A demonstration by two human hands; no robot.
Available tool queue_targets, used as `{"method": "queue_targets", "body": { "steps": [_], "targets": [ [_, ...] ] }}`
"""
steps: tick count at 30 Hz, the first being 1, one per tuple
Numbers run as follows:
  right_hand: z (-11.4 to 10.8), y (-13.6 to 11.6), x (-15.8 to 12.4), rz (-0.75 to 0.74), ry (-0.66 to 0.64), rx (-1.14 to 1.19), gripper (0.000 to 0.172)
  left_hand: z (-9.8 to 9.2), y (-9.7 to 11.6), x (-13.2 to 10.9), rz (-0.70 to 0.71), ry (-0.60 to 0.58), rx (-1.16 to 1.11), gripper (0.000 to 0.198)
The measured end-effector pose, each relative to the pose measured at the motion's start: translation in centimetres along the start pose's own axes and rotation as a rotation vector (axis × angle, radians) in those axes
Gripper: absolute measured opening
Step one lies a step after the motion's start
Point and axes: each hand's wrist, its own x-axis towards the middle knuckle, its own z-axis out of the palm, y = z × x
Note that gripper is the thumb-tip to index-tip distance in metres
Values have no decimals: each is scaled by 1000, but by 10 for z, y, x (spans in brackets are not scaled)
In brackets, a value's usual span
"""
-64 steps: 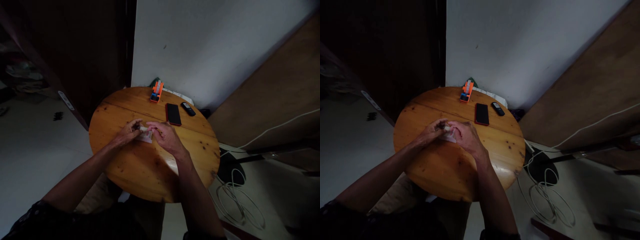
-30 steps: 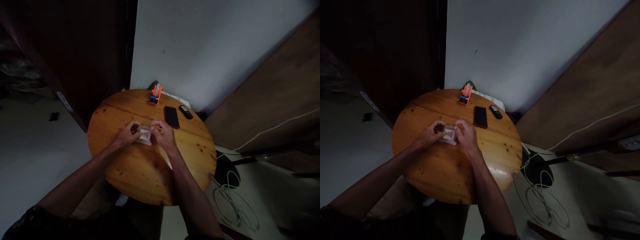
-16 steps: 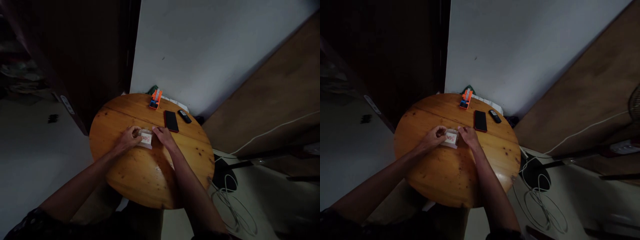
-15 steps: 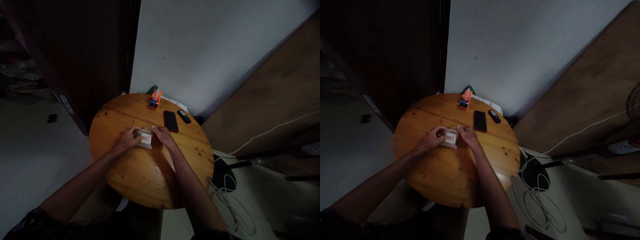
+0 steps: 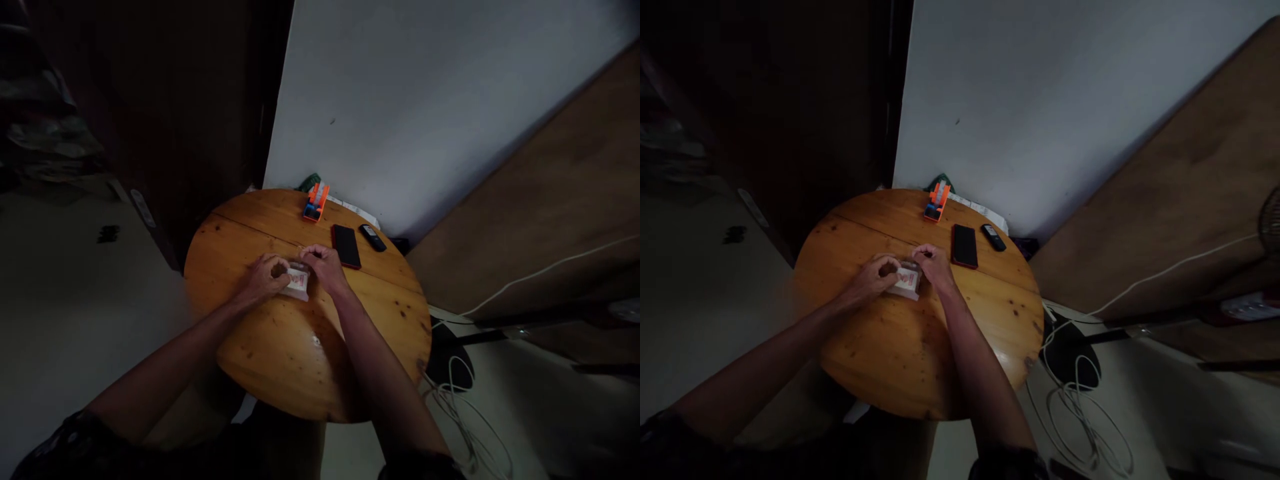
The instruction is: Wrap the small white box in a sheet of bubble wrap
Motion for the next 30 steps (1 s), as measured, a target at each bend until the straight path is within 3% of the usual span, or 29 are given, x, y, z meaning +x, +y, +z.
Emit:
{"method": "queue_targets", "body": {
  "steps": [8,16,24,30],
  "targets": [
    [-2,-5,-35,-209,-60,-192,11,1,-5,2,-19,4,32,9],
    [-7,-10,-55,-553,-60,-719,10,0,-13,4,15,-15,-57,11],
    [-7,-11,-62,-675,-68,-833,19,0,-15,-1,-54,-7,-102,31],
    [-11,-14,-65,-705,-161,-891,23,0,-13,-3,2,-48,-131,29]
  ]
}}
